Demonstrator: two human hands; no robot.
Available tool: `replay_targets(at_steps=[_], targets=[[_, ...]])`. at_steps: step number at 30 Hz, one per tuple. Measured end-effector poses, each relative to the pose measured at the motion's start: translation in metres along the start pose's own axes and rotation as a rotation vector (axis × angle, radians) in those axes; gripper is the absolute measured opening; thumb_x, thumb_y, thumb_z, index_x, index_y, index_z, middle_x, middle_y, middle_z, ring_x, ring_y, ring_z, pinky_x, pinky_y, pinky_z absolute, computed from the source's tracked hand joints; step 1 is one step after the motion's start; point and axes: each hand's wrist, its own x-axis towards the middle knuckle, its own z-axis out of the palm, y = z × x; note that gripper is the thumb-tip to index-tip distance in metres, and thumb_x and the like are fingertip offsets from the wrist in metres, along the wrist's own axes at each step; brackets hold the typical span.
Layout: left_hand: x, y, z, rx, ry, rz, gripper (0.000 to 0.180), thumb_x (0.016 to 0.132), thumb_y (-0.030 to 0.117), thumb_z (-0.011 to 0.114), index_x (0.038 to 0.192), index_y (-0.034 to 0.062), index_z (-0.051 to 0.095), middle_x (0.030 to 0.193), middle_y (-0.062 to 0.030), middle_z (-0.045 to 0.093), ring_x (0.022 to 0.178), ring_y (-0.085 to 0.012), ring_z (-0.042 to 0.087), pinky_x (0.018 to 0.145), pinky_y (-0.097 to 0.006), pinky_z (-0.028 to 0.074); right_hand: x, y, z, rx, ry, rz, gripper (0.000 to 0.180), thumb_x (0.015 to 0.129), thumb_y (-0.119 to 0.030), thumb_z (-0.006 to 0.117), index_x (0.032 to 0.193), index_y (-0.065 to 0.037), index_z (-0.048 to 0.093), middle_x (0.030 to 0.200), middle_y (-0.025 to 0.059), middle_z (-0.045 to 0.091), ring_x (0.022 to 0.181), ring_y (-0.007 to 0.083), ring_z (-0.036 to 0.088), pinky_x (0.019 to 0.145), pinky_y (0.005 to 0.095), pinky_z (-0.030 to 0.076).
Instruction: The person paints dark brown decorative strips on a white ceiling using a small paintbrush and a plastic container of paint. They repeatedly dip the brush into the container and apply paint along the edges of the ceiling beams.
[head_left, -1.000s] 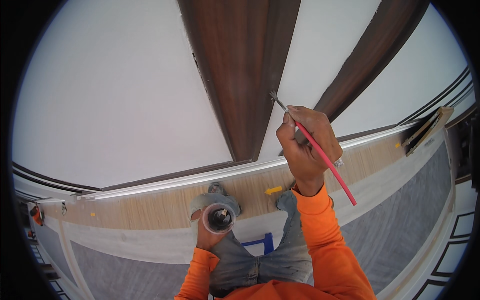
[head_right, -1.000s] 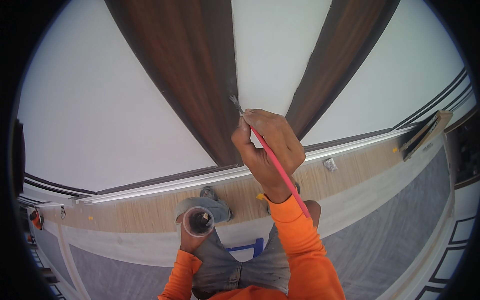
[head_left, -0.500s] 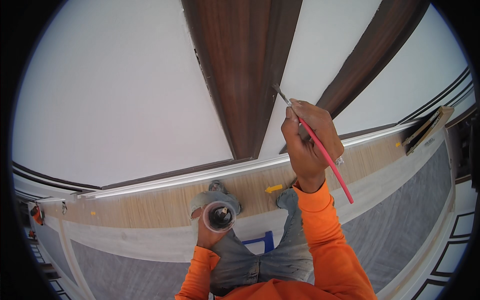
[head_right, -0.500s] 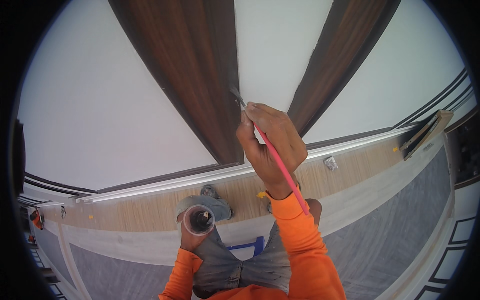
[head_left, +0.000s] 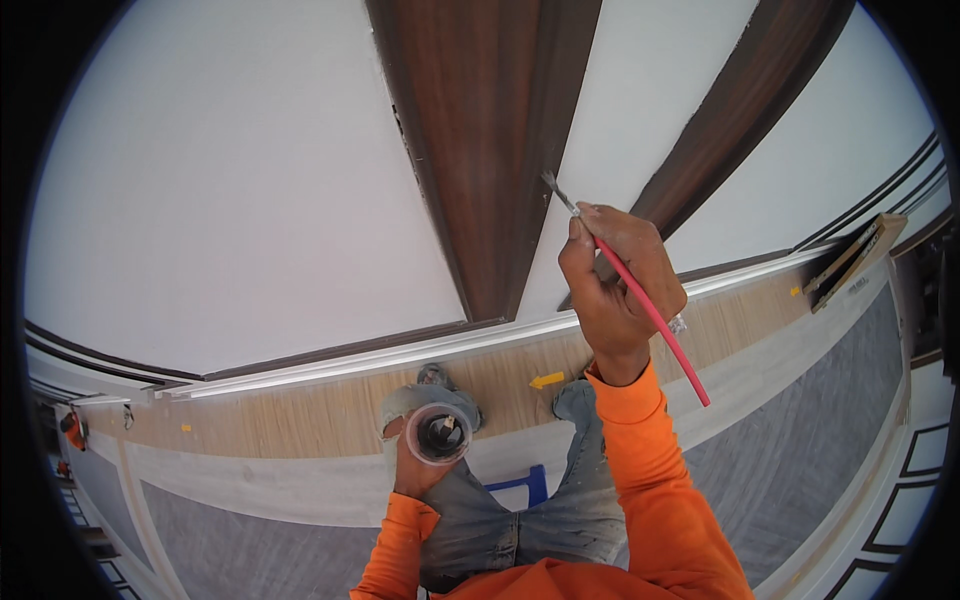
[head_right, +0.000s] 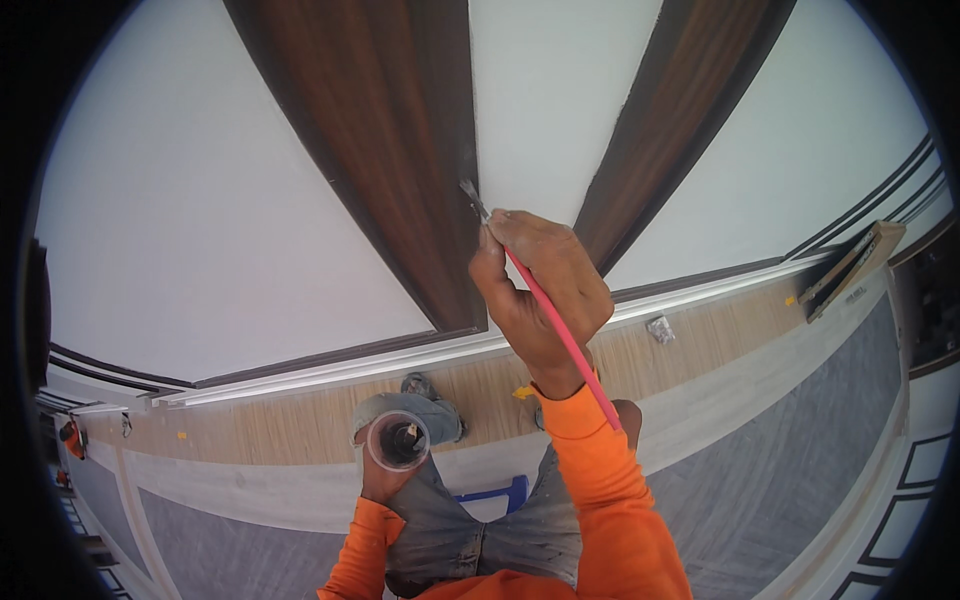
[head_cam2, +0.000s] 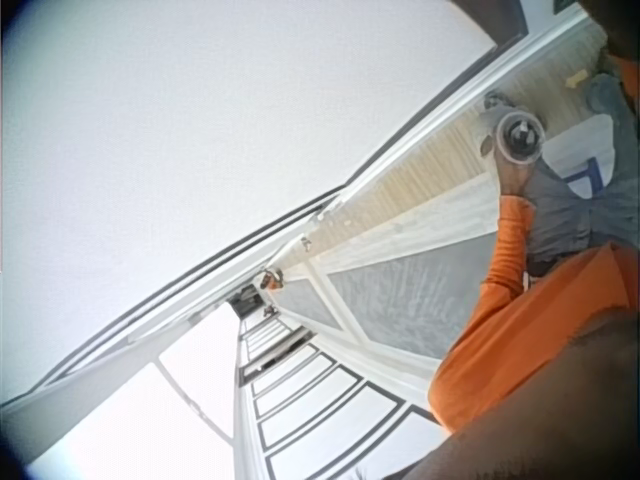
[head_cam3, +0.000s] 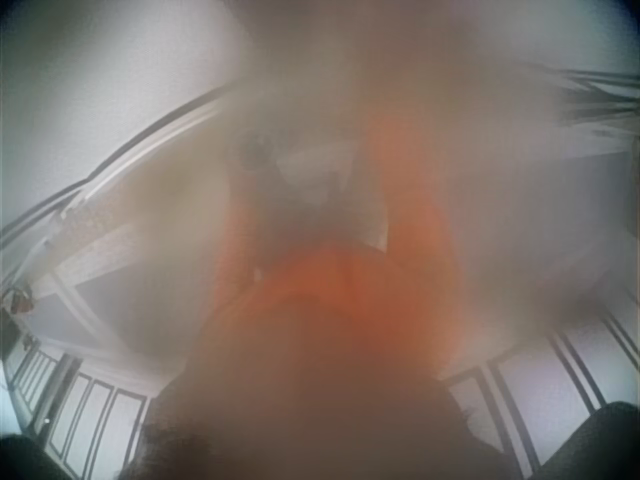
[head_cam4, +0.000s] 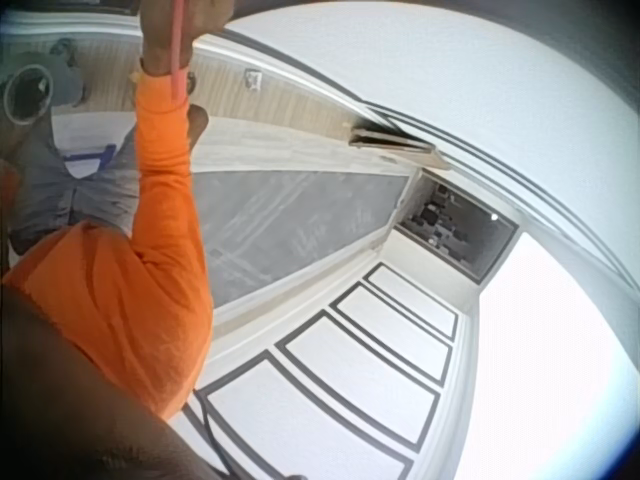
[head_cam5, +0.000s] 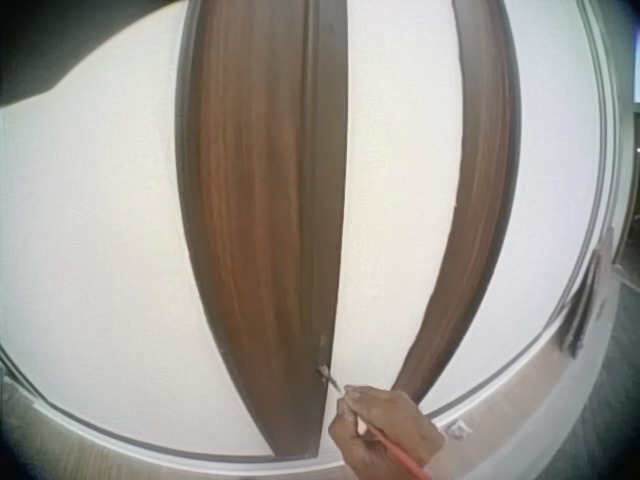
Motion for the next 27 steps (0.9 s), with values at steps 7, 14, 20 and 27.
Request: replay_targets(at_steps=[7,14,20,27], targets=[[0.001,0.001,0.000,0.082,0.004,0.028,0.076,0.067,0.015,0.099,0.132,0.0026,0.062,0.124,-0.0141,0.072,0.114,-0.0285,0.072,0.102,-0.041,0.058,0.002,-0.002,-0.002,-0.014,0.013,-0.008,0.024,0.081,0.009,0.083,0.103,0.001,0.076,0.096,0.0147,0.080,0.087,0.0258,0.081,0.072,0.0307,0.066],[0.001,-0.001,0.000,0.095,-0.001,0.032,0.073,0.067,0.016,0.099,0.130,0.0029,0.064,0.122,-0.0139,0.072,0.113,-0.0282,0.072,0.101,-0.042,0.058,0.001,0.000,-0.001,-0.020,0.024,-0.039,0.024,0.082,0.009,0.083,0.103,0.000,0.076,0.095,0.0145,0.080,0.086,0.0258,0.081,0.073,0.0311,0.066],[0.002,0.003,-0.001,0.088,-0.011,0.021,0.075,0.067,0.016,0.099,0.131,0.0027,0.063,0.123,-0.0144,0.072,0.114,-0.0286,0.072,0.101,-0.042,0.058,0.009,-0.002,-0.001,-0.017,0.005,-0.039,0.023,0.083,0.009,0.082,0.102,-0.001,0.075,0.096,0.0136,0.080,0.087,0.0250,0.081,0.074,0.0316,0.067],[0.002,0.009,-0.002,0.043,-0.012,-0.004,0.071,0.070,0.018,0.099,0.130,0.0022,0.065,0.126,-0.0149,0.068,0.118,-0.0318,0.068,0.103,-0.041,0.055,0.045,-0.005,0.009,0.018,0.156,-0.177,0.022,0.086,0.008,0.083,0.106,-0.001,0.076,0.103,0.0133,0.080,0.092,0.0244,0.081,0.079,0.0309,0.067]])
